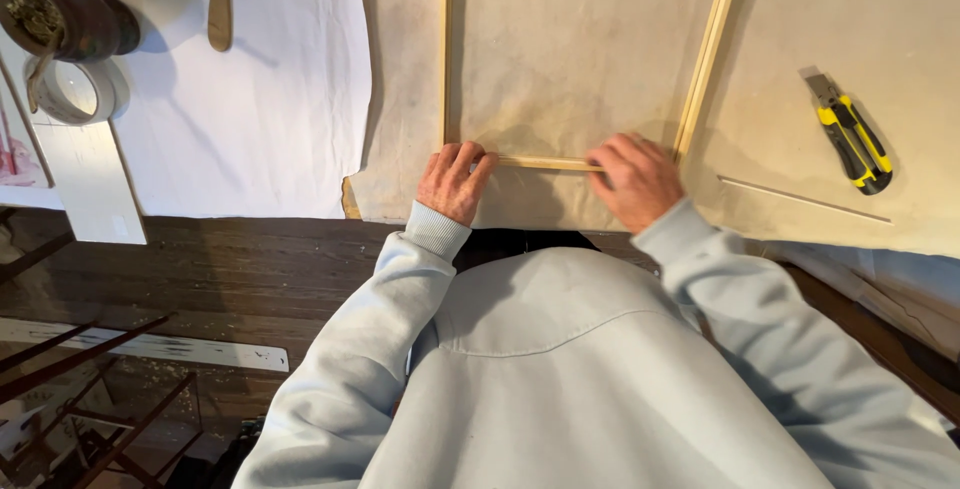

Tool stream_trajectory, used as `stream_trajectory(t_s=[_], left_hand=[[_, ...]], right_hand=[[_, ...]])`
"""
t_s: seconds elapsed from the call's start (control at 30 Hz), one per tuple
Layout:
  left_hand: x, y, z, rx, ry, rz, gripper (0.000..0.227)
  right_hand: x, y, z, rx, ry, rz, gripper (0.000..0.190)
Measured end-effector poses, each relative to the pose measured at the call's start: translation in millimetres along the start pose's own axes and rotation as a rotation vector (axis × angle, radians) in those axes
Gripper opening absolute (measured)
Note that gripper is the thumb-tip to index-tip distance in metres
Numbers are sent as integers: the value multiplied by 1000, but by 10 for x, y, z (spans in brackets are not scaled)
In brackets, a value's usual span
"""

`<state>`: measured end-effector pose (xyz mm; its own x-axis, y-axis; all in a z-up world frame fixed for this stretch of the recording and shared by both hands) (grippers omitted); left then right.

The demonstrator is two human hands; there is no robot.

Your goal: Measuring and cutting thin wooden or plastic strips for a picture frame using a utility knife.

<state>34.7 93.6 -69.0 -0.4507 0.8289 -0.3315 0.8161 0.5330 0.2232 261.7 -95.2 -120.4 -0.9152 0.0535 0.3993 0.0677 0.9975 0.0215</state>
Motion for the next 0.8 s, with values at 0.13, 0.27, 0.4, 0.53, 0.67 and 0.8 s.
stream_trajectory(t_s=[0.13,0.27,0.4,0.53,0.67,0.8], left_hand=[[13,-8,14,-12,3,9,12],[32,-79,67,-20,49,17,14],[-4,3,8,-10,80,-13,12],[-17,-10,-65,17,32,22,8],[-48,32,-115,25,6,16,8],[-25,6,-95,0,24,10,7]], right_hand=[[420,380,338,-69,-1,-47,22],[989,845,231,-92,46,-49,18],[1110,943,32,-202,-15,-41,5],[835,664,-93,-201,-46,-46,12],[284,28,-220,-133,-93,-49,22],[-178,-506,-463,-93,-213,-13,18]])
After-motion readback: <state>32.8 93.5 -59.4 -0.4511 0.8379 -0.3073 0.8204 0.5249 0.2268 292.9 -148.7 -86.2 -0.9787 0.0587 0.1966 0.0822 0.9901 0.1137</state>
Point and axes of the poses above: each hand's wrist, its own y-axis towards the middle knuckle, its own z-axis out of the palm, x = y × z, the point moved 3 cm from there along y, towards the middle knuckle, and after that the axes turned 7 degrees about -z, right-handed, at the moved point
